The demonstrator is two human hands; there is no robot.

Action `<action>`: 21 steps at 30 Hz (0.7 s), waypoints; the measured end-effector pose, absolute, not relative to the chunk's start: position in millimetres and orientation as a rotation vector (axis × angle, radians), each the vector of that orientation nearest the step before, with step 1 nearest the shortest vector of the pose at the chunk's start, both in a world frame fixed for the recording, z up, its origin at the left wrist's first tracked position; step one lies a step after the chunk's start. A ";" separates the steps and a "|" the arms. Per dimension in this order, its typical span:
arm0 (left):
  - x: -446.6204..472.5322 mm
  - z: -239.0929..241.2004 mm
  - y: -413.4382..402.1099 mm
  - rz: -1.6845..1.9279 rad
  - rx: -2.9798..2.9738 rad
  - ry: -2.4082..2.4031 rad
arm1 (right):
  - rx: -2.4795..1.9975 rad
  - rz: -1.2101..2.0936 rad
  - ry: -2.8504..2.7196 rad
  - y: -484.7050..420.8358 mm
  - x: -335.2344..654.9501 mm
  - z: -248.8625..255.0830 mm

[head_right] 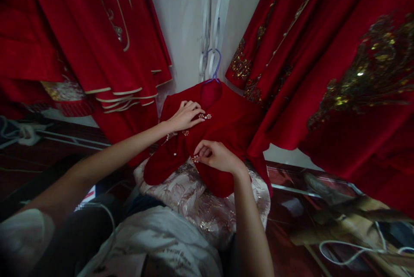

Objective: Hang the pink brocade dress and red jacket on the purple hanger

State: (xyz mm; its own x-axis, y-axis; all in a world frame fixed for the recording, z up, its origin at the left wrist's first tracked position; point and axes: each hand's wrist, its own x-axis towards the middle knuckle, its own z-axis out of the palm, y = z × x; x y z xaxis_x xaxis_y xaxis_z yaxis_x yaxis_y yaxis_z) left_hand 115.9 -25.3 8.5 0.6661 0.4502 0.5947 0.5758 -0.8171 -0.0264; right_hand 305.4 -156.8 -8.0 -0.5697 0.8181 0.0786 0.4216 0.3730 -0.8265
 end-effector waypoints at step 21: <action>128.7 13.2 -33.8 -0.958 -2.636 -0.785 | -1.081 0.991 -1.900 -159.4 327.0 3.8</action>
State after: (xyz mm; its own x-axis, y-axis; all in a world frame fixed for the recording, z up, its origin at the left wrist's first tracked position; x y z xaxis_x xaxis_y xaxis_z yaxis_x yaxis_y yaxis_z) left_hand 128.7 -33.8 13.2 0.6431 0.4070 0.6486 0.5563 -0.8304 -0.0304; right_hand 327.0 -159.4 3.8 -0.3846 0.8984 0.2119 0.3405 0.3514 -0.8721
